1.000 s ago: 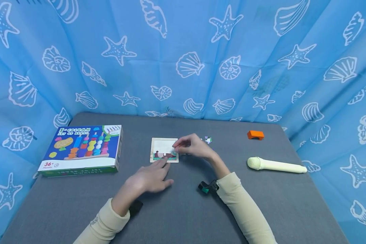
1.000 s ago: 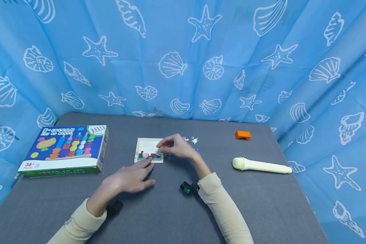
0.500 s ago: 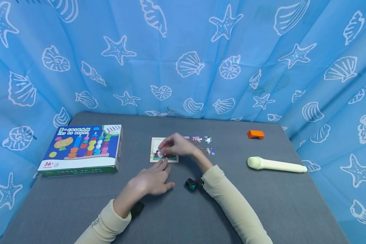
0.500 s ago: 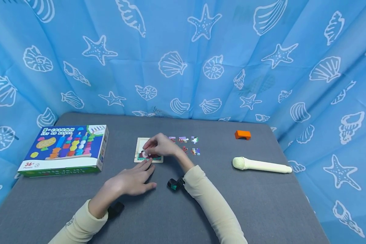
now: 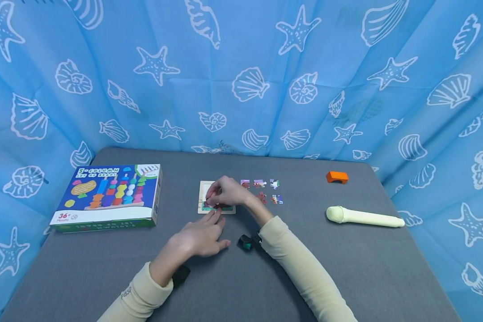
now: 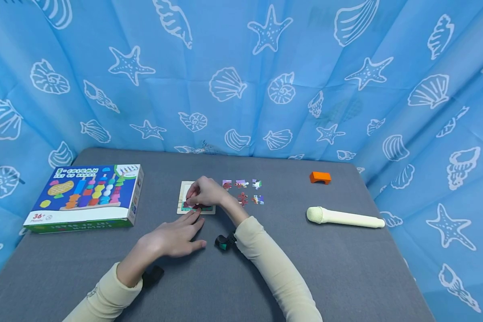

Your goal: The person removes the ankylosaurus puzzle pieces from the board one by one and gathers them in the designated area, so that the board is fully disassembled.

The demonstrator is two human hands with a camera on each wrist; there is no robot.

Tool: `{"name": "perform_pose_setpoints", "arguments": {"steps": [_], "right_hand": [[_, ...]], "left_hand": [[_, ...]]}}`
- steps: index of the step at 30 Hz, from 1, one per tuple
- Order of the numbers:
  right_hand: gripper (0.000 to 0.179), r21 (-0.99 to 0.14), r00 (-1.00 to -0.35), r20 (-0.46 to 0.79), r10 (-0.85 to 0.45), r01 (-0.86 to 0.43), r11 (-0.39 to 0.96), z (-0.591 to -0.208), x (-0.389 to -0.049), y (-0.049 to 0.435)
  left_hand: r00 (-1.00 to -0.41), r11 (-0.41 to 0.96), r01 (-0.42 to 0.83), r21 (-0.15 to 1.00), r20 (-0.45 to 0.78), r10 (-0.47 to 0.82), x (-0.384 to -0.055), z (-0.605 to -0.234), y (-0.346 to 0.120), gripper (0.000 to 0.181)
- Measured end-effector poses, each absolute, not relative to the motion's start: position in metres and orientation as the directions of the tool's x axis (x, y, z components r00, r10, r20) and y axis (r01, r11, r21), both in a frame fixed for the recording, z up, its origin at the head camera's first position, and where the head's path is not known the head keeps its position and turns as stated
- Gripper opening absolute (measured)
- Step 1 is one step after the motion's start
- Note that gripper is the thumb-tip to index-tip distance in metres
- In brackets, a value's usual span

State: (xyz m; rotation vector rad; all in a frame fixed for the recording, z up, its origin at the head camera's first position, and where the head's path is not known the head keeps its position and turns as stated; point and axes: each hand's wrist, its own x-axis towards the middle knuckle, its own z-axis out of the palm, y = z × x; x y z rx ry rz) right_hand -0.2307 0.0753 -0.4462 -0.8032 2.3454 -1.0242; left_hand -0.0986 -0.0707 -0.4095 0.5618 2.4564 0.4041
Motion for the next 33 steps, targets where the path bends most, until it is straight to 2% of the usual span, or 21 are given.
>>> {"name": "perform_pose_setpoints", "arguments": {"steps": [5, 11, 20, 33], "right_hand": [[0.011, -0.791, -0.723, -0.176, -0.668, -0.3, 0.533, -0.444, -0.23, 0.076], [0.009, -0.845, -0.717, -0.125, -0.686, -0.286, 0.453, -0.443, -0.227, 0.081], [0.01, -0.874, -0.771, -0.089, -0.631, -0.244, 0.421, -0.437, -0.222, 0.105], [0.011, -0.846, -0.802, -0.13, -0.583, -0.217, 0.487, -0.429, -0.209, 0.155]], "left_hand": [[-0.74, 0.865, 0.301, 0.401, -0.474, 0.477, -0.099, -0.409, -0.071, 0.073], [-0.744, 0.868, 0.298, 0.398, -0.473, 0.472, -0.099, -0.409, -0.071, 0.073], [-0.748, 0.871, 0.294, 0.394, -0.472, 0.466, -0.1, -0.41, -0.071, 0.073], [-0.755, 0.878, 0.293, 0.378, -0.472, 0.455, -0.099, -0.409, -0.07, 0.073]]}}
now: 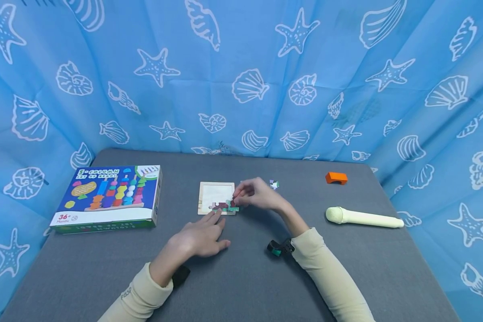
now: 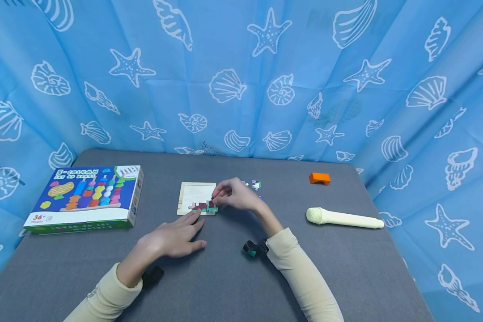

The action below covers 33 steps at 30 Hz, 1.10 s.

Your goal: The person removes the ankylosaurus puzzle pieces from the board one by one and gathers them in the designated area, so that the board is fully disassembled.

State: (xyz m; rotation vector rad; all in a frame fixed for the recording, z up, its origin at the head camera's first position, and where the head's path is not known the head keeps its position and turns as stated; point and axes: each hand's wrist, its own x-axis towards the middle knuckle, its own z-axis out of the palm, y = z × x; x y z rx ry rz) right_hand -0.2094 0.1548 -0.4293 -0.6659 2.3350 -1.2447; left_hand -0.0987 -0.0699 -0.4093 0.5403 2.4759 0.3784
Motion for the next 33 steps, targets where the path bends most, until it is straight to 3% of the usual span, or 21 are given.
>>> {"name": "perform_pose_setpoints", "arguments": {"steps": [13, 26, 33], "right_hand": [[0.014, -0.817, -0.784, -0.162, -0.6, -0.234, 0.527, -0.434, -0.195, 0.185], [0.012, -0.799, -0.754, -0.234, -0.614, -0.21, 0.563, -0.435, -0.193, 0.187], [0.01, -0.783, -0.771, -0.261, -0.581, -0.183, 0.595, -0.435, -0.195, 0.189]], "left_hand": [[-0.764, 0.879, 0.291, 0.378, -0.462, 0.451, -0.098, -0.409, -0.07, 0.072], [-0.767, 0.88, 0.299, 0.369, -0.456, 0.452, -0.098, -0.409, -0.07, 0.072], [-0.762, 0.876, 0.304, 0.375, -0.456, 0.459, -0.099, -0.41, -0.07, 0.071]]}}
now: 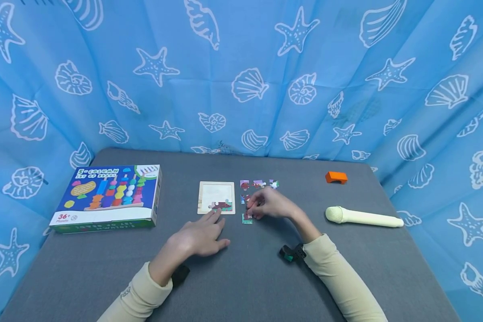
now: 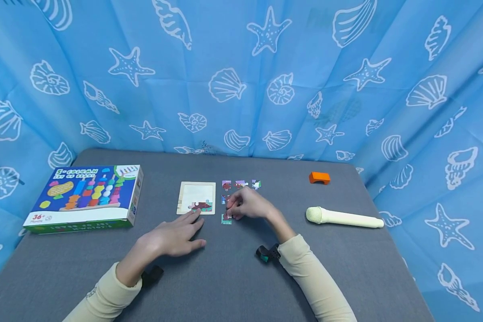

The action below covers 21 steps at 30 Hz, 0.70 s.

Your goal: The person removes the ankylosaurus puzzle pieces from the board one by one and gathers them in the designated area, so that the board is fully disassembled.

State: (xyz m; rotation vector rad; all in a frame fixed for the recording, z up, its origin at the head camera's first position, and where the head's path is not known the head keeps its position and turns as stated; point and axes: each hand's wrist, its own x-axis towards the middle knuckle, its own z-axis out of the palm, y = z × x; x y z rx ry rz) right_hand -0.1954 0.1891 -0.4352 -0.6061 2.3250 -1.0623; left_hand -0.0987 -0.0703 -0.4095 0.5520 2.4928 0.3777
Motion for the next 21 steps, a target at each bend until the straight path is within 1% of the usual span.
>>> {"name": "perform_pose_setpoints", "arguments": {"steps": [13, 21], "right_hand": [[0.011, -0.811, -0.756, -0.2, -0.624, -0.23, 0.538, -0.435, -0.197, 0.183], [0.018, -0.83, -0.744, -0.17, -0.647, -0.246, 0.501, -0.435, -0.199, 0.173]], "left_hand": [[-0.757, 0.878, 0.306, 0.367, -0.466, 0.458, -0.099, -0.409, -0.07, 0.071], [-0.745, 0.879, 0.294, 0.376, -0.486, 0.457, -0.098, -0.408, -0.067, 0.071]]}}
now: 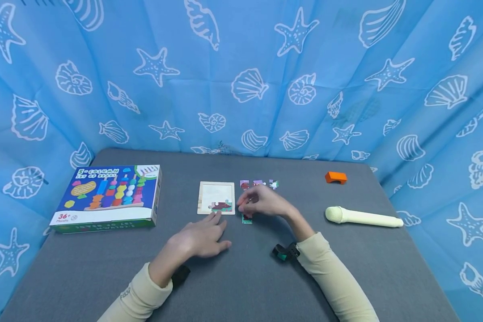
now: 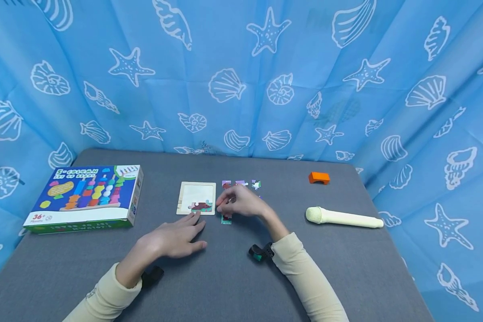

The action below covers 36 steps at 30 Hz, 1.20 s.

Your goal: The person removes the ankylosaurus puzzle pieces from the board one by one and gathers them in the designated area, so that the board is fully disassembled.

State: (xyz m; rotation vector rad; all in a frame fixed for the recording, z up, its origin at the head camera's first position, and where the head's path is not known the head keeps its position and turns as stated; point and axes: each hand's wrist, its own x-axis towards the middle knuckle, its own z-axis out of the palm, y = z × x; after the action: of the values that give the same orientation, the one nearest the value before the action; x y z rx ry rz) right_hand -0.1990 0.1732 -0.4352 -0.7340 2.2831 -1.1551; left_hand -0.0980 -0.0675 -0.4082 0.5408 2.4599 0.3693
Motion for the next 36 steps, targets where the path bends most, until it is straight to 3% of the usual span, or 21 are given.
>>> {"name": "perform_pose_setpoints", "arguments": {"steps": [15, 36], "right_hand": [[0.016, -0.823, -0.733, -0.102, -0.673, -0.318, 0.471, -0.435, -0.212, 0.128], [0.009, -0.747, -0.707, -0.191, -0.681, -0.345, 0.568, -0.443, -0.224, 0.092]], "left_hand": [[-0.74, 0.858, 0.339, 0.385, -0.454, 0.496, -0.098, -0.412, -0.065, 0.071], [-0.735, 0.84, 0.358, 0.408, -0.432, 0.523, -0.1, -0.414, -0.068, 0.068]]}}
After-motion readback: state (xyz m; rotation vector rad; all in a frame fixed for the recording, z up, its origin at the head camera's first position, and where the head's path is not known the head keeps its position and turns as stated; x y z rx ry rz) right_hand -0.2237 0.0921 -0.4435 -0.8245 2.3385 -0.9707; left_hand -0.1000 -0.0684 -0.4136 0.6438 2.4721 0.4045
